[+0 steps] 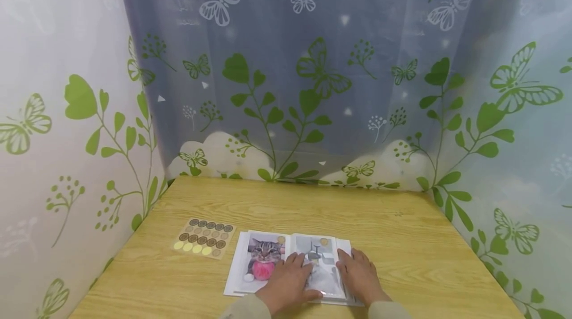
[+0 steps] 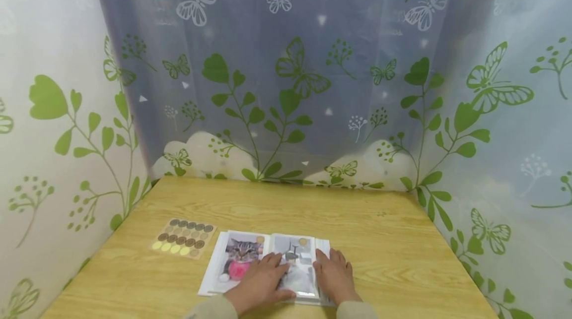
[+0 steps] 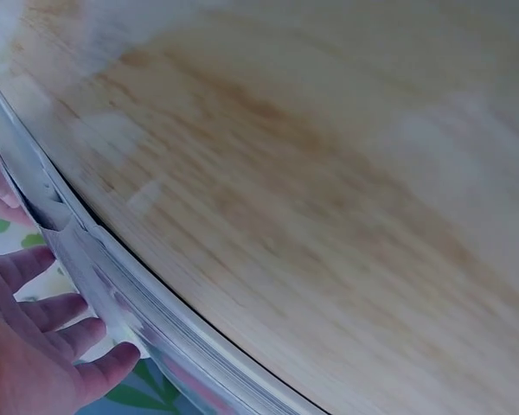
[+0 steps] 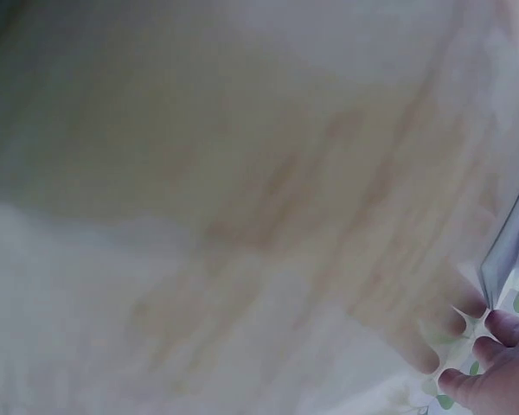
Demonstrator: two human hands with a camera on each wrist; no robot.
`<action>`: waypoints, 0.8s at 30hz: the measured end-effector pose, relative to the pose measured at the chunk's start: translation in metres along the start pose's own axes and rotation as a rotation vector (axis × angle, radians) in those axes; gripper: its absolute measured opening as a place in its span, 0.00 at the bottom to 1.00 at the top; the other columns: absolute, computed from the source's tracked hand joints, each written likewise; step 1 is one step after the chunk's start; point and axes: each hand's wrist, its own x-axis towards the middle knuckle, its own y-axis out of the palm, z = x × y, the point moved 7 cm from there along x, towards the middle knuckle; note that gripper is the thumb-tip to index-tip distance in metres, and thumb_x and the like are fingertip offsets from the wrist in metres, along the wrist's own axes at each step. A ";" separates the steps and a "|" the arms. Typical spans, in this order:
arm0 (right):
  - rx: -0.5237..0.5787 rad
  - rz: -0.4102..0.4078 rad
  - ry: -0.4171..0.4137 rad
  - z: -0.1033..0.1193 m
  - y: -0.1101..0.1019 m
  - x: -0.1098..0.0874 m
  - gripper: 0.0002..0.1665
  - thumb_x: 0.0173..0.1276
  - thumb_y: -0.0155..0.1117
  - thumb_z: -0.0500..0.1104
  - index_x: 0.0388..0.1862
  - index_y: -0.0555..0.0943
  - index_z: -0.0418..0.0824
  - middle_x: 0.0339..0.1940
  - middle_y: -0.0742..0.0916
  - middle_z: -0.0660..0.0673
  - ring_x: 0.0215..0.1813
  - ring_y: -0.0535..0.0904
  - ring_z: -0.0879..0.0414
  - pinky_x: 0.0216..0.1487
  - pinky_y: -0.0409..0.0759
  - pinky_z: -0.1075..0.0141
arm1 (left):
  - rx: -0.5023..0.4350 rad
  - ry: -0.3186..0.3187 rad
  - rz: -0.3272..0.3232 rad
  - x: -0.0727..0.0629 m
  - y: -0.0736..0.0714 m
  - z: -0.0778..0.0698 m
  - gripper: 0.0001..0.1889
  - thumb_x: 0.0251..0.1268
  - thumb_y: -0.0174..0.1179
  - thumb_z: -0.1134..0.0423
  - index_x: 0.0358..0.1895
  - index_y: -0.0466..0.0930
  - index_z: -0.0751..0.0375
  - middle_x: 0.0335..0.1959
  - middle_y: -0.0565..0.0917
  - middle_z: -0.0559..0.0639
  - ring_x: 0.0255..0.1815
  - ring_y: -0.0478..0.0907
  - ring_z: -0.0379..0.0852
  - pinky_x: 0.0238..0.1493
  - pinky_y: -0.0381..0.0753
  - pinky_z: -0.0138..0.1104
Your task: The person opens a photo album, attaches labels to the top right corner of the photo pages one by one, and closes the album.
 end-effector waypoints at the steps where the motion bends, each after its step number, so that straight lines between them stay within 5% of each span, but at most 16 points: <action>1: 0.001 0.004 0.003 0.000 0.000 0.000 0.25 0.77 0.51 0.46 0.69 0.73 0.38 0.68 0.70 0.24 0.71 0.61 0.28 0.66 0.57 0.30 | -0.003 -0.001 0.003 0.000 0.000 0.001 0.38 0.58 0.58 0.28 0.63 0.78 0.52 0.64 0.75 0.54 0.66 0.71 0.53 0.59 0.76 0.51; 11: -0.003 0.030 0.050 -0.001 0.003 0.002 0.26 0.78 0.50 0.47 0.70 0.72 0.39 0.69 0.69 0.24 0.71 0.59 0.28 0.68 0.54 0.30 | -0.083 0.012 0.042 -0.006 0.001 0.012 0.41 0.50 0.66 0.30 0.65 0.77 0.51 0.67 0.74 0.55 0.68 0.69 0.56 0.64 0.70 0.55; 24: -0.001 -0.002 -0.005 0.003 0.000 -0.001 0.29 0.77 0.51 0.51 0.70 0.72 0.36 0.69 0.69 0.24 0.71 0.59 0.28 0.67 0.54 0.29 | -0.148 0.027 0.030 -0.010 -0.008 0.019 0.38 0.54 0.64 0.32 0.64 0.77 0.52 0.67 0.73 0.56 0.68 0.69 0.56 0.66 0.70 0.54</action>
